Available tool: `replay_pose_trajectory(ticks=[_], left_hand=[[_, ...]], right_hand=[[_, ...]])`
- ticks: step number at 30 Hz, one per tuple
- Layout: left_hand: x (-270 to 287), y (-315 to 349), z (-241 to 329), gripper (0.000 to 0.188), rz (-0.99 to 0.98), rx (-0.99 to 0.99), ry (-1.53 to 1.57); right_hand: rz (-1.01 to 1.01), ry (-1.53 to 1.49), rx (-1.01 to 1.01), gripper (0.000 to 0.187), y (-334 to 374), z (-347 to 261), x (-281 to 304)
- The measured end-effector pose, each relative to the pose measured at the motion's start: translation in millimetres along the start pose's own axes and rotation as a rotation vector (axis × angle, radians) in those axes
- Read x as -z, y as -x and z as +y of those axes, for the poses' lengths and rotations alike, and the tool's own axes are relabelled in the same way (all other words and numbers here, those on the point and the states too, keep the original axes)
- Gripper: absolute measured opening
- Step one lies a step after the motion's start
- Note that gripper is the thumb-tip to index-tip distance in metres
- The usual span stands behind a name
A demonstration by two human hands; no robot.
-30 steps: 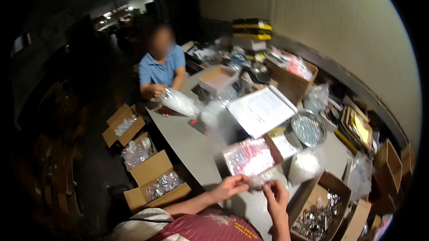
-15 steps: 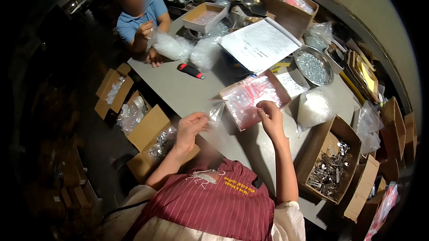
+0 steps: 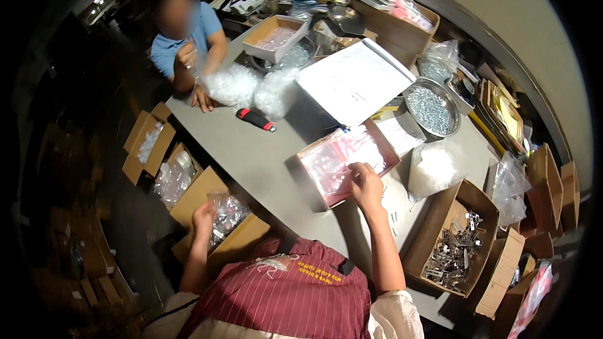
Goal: The person sorts small metal hardware components from a cardboard box into a clear plastic bag. They pick up individual pieces, inspect them briefly, and place them into the bag. The workspace is cluttered with various boxes and packaging materials.
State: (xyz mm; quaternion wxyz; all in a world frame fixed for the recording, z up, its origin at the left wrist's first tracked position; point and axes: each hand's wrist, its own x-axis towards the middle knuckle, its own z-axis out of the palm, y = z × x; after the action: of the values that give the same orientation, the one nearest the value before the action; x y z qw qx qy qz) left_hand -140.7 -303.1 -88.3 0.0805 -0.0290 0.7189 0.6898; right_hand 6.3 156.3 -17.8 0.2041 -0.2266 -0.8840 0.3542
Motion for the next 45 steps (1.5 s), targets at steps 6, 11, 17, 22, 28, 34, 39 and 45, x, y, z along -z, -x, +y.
replay_pose_trajectory(ticks=[6, 11, 17, 22, 28, 34, 39, 45], left_hand=[[38, -11, -93, 0.031, -0.080, -0.117, -0.760], [-54, 1, 44, 0.021, -0.157, -0.333, -0.593], [-142, -1, 123, 0.021, -0.259, -0.544, -0.476], [-221, 15, 132, 0.030, -0.433, -0.595, -0.199], [-287, 35, 125, 0.056, -0.927, -0.322, 0.032], [-300, 48, 153, 0.062, -1.145, 0.057, 0.241], [-295, 55, 146, 0.056, -1.011, -0.041, 0.189], [-276, 74, 138, 0.053, -1.127, -0.474, -0.314]], right_hand=[[-0.007, -0.129, -0.024, 0.030, -11, -14, 21], [0.021, -0.208, -0.031, 0.014, -18, -10, 25], [0.179, -0.478, -0.129, 0.023, -20, 4, 22], [0.277, -1.048, -0.259, 0.017, -10, -7, 28], [0.242, -1.179, -0.248, 0.019, 16, -25, 35], [0.105, -1.201, -0.328, 0.022, 46, -44, 44], [0.158, -1.152, -0.284, 0.026, 75, -51, 52], [0.374, -0.529, -0.028, 0.013, 96, -46, 62]])
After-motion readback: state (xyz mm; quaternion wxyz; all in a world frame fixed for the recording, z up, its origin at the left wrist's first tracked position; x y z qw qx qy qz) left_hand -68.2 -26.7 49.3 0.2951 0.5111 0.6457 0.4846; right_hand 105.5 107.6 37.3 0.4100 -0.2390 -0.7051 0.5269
